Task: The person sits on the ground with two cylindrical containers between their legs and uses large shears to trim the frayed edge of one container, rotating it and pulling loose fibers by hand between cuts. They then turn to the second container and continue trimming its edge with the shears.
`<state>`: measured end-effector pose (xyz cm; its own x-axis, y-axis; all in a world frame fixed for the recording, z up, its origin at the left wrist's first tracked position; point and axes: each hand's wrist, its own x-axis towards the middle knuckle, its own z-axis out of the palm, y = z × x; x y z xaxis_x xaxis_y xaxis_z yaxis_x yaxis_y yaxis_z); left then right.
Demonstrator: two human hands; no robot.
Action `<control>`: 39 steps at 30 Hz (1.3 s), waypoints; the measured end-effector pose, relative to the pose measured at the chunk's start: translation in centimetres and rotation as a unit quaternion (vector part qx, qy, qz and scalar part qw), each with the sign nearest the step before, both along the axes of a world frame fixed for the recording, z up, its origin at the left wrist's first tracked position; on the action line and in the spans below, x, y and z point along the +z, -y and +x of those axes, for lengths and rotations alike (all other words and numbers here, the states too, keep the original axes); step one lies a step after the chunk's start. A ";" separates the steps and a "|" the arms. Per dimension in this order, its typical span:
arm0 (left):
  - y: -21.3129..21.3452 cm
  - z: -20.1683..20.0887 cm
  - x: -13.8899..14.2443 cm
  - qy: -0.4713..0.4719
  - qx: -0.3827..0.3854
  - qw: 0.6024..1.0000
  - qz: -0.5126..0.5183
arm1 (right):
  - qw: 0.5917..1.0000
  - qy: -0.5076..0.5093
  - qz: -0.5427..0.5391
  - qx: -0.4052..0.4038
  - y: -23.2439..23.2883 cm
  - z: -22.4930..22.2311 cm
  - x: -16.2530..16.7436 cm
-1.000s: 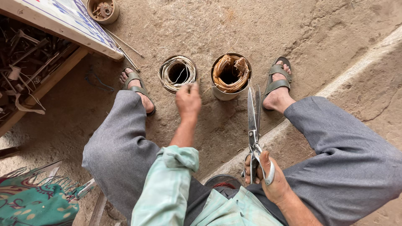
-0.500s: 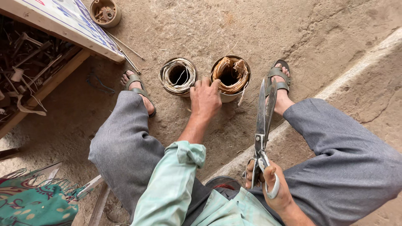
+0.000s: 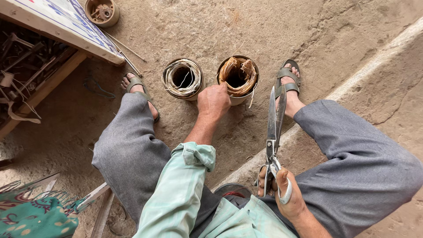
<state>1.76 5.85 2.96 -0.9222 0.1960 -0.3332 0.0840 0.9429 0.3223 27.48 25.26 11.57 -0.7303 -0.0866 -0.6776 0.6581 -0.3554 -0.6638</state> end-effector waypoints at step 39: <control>1.6 2.2 -1.2 -0.127 0.077 0.986 0.074 | 0.999 0.026 0.012 0.025 0.8 -1.2 -1.4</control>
